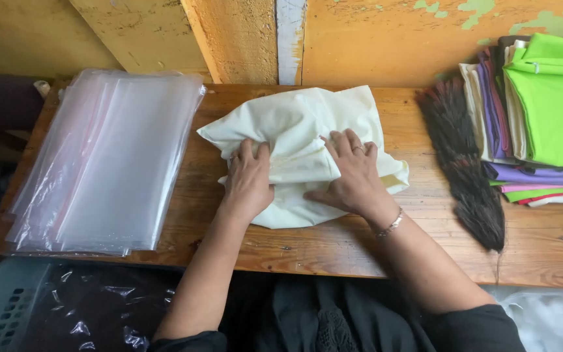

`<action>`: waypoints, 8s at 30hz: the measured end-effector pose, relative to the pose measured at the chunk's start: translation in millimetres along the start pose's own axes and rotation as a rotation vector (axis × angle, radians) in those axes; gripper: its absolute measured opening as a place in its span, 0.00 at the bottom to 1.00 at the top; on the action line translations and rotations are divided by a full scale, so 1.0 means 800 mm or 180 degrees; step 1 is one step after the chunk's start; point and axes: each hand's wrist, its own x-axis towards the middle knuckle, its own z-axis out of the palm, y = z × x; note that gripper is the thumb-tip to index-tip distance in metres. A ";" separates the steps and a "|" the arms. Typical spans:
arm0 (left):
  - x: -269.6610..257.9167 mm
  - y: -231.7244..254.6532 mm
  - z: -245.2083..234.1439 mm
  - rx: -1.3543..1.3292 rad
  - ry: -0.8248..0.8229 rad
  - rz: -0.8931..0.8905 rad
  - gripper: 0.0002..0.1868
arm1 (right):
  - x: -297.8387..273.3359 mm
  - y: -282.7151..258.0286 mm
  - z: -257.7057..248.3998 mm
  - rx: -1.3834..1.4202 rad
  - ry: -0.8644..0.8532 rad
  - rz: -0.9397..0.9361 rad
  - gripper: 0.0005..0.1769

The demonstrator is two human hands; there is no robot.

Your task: Stuffing a white pillowcase with fiberfill and smoothing it with a brush on a wooden workbench.

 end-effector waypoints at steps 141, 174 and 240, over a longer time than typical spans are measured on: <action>0.095 0.036 0.048 -0.0793 -0.0845 0.0749 0.42 | -0.033 0.038 -0.046 0.0443 0.0121 -0.0009 0.18; 0.013 0.088 0.049 0.0298 -0.0279 0.1339 0.16 | 0.014 0.180 0.016 0.0765 0.0326 0.0175 0.60; -0.096 0.378 0.164 -0.1525 -0.0472 0.4351 0.06 | -0.477 0.363 -0.040 0.1329 -0.0724 0.4029 0.53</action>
